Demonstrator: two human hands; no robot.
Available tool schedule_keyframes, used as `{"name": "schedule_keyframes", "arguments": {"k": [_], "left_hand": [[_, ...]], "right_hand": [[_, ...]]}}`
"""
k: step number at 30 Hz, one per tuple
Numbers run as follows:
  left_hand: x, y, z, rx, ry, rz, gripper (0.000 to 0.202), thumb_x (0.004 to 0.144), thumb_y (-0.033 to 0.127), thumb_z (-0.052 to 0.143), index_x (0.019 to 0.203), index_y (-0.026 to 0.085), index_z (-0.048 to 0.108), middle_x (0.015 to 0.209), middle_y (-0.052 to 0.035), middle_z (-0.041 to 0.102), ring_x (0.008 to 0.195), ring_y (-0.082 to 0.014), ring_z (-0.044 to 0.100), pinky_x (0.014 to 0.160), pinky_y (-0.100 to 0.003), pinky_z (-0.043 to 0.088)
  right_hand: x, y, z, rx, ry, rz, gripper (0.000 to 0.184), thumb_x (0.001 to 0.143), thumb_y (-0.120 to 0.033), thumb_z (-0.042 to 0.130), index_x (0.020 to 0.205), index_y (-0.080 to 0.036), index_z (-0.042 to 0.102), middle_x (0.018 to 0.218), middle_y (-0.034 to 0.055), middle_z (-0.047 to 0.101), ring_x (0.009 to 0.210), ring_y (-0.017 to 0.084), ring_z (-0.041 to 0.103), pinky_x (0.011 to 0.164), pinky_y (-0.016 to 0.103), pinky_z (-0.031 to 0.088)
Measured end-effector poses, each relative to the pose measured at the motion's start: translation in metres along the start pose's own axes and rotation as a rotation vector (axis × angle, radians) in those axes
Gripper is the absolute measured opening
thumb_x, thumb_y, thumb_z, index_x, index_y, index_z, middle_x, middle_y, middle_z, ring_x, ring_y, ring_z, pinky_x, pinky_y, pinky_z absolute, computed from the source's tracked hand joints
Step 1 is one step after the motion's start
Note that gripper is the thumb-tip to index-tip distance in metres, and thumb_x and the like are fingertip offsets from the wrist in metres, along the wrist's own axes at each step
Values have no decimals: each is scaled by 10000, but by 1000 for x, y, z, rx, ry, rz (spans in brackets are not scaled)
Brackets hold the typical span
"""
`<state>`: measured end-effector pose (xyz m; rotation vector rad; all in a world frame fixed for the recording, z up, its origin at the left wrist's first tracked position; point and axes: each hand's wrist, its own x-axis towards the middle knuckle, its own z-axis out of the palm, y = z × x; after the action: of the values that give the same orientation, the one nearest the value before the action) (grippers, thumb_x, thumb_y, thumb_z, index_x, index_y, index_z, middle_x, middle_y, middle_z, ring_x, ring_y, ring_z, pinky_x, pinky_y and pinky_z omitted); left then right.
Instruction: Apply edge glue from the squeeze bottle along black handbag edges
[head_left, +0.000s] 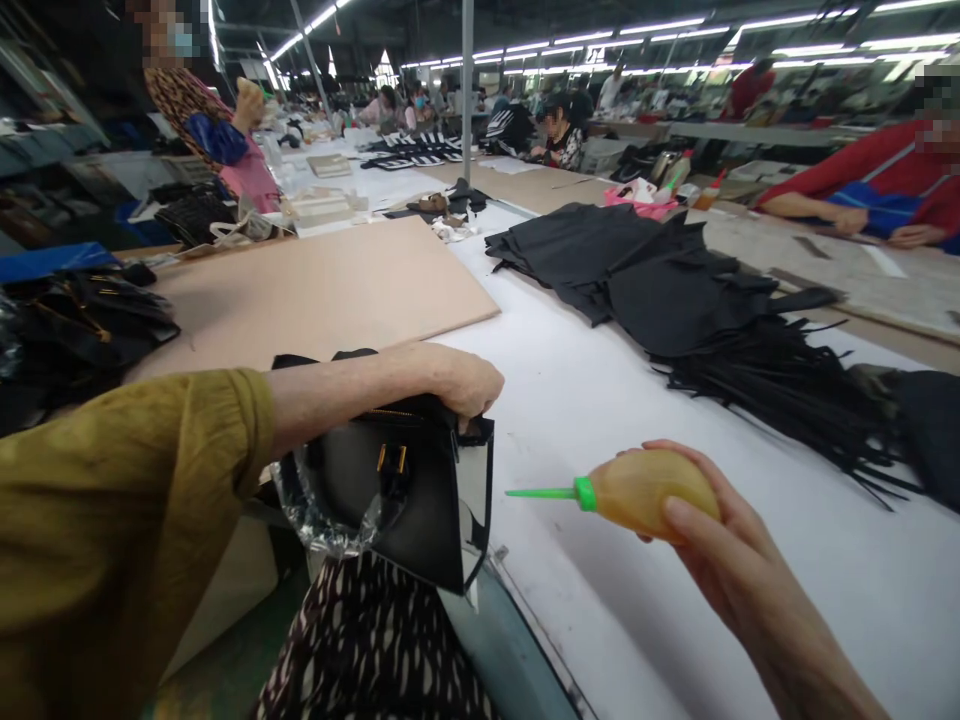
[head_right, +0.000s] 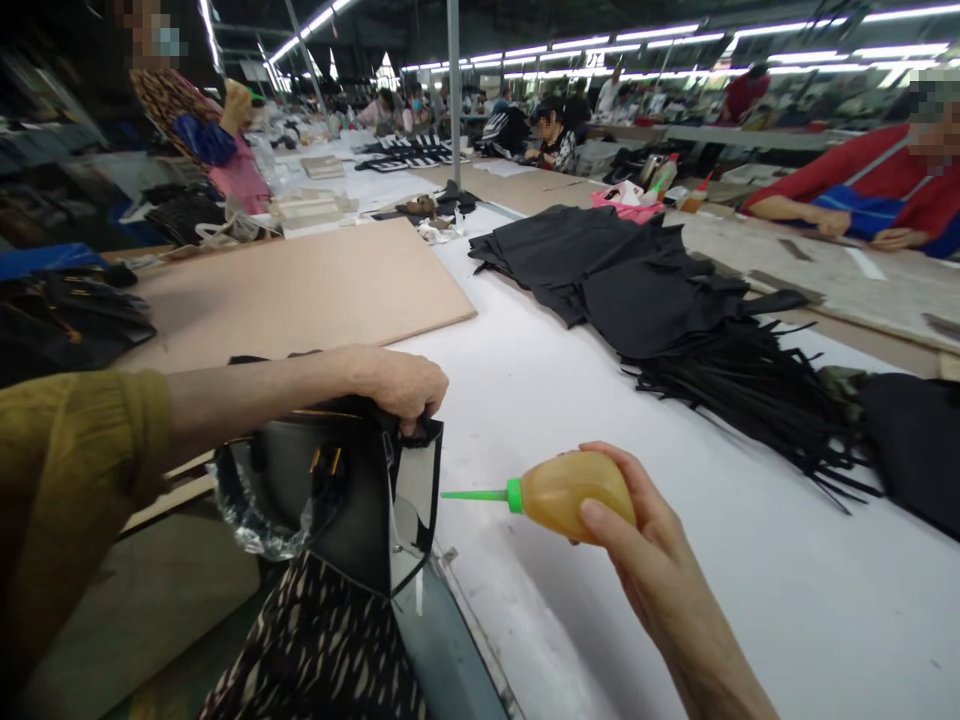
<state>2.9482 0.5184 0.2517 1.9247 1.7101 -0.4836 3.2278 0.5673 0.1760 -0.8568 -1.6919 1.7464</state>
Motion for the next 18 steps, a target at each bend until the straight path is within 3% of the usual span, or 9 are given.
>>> {"name": "schedule_keyframes", "arguments": {"k": [3,8,18], "left_hand": [[9,-6,4,-24,-44,34,255,561,150,704,814,140,732,639,-48,668,574,-156,517,573,-256,399],[11,-9,8,-65,-98,89,324,592,144,694,913,101,710,754,-83,693,602,-153,531,510,-237,372],[9,-18,17,-175,-119,168,253,567,100,652,810,107,722,570,-24,637,514,-150,496,478,-257,377]], "right_hand": [[7,5,1,-133,-8,-32,429,790,-402,612,1174,-274,466,1087,67,570,892,245,553,633,296,499],[16,-3,8,-288,16,-100,519,760,-416,654,1212,-276,439,981,31,595,844,215,583,697,267,514],[18,-12,13,-463,-1,-163,572,700,-416,701,1210,-290,475,1118,20,584,928,232,591,726,239,521]]}}
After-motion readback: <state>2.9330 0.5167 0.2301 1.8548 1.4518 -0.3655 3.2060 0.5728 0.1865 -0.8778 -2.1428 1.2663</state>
